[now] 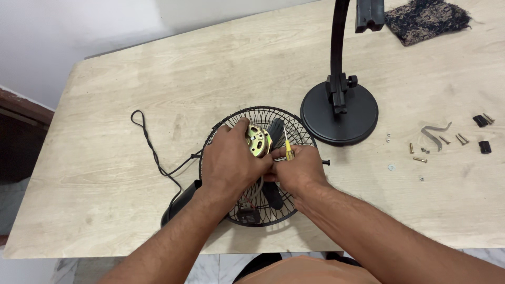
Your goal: The person uses a screwdriver to tighten screws on the central motor housing of a disassembled electric fan. They repeatedly adjust the fan blades and motor while working on the tabletop.
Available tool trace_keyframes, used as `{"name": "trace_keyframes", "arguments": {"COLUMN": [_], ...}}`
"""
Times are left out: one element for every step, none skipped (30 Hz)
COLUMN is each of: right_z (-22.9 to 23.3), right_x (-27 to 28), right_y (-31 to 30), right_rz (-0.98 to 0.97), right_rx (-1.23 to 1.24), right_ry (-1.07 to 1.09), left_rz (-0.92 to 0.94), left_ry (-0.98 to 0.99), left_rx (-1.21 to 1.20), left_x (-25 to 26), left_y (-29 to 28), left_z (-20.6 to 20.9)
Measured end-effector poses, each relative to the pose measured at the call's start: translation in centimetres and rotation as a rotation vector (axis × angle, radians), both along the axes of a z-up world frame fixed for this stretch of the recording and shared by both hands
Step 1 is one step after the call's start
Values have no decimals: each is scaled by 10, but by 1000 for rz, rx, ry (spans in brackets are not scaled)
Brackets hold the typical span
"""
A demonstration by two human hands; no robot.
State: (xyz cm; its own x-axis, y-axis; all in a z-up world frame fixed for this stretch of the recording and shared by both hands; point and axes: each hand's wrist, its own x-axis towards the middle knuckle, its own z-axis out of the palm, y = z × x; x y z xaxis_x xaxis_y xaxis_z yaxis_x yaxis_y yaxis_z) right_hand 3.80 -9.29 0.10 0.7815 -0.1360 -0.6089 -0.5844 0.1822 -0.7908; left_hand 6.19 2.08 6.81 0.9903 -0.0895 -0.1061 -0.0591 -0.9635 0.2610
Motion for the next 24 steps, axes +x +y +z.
{"name": "trace_keyframes", "arguments": {"right_z": [0, 0, 0, 0, 1, 2, 2, 2, 2, 4, 5, 6, 6, 7, 8, 8, 9, 9, 10, 10, 9, 9, 9, 8], "right_x": [1, 2, 3, 4, 6, 7, 7, 6, 7, 9, 9, 9, 9, 9, 7, 5, 3, 2, 1, 0, -1, -1, -2, -3], "right_y": [1, 1, 2, 2, 1, -1, -4, -7, -11, -16, -18, -18, -19, -19, -18, -18, -17, -17, -19, -19, -19, -18, -17, -15], "right_rz": [-3, -6, -15, -25, -31, -20, -12, -4, 21, 47, 69, 75, 78, 82, 72, 62, 54, 61, 66, 71, 63, 56, 51, 49], "right_rx": [8, 16, 27, 38, 46, 33, 23, 12, 29, 46, 63, 98, 132, 167, 179, 191, 204, 203, 202, 202, 209, 216, 222, 205], "right_ry": [-1, -2, 5, 12, 18, -17, -48, -79, -40, -2, 35, 57, 81, 104, 114, 125, 135, 139, 143, 148, 154, 160, 166, 171], "left_rz": [-16, -31, -42, -36, -28, -19, -30, -41, -54, -66, -82, -98, -104, -110, -113, -106, -98, -90, -124, -157, -191, -210, -226, -242], "left_ry": [-4, -9, -14, -1, 12, 24, 18, 11, 5, 13, 20, 26, 36, 47, 56, 91, 125, 159, 175, 191, 207, 190, 172, 154], "left_rx": [5, 9, 13, 9, 2, -6, -18, -30, -42, -68, -94, -119, -154, -189, -225, -248, -272, -295, -301, -307, -311, -313, -315, -317], "left_x": [1, 3, 3, 4, 3, 4, 5, 9, 12, 13, 15, 16, 16, 15, 15, 16, 16, 16, 17, 18, 19, 19, 17, 15], "left_y": [2, 3, 5, 7, 8, 10, 12, 14, 18, 22, 26, 30, 32, 35, 37, 40, 42, 45, 47, 49, 50, 48, 47, 45], "left_z": [0, -1, -1, -2, -3, -4, -5, -6, -7, -8, -8, -9, -11, -13, -14, -15, -16, -15, -15, -14, -14, -14, -15, -16]}}
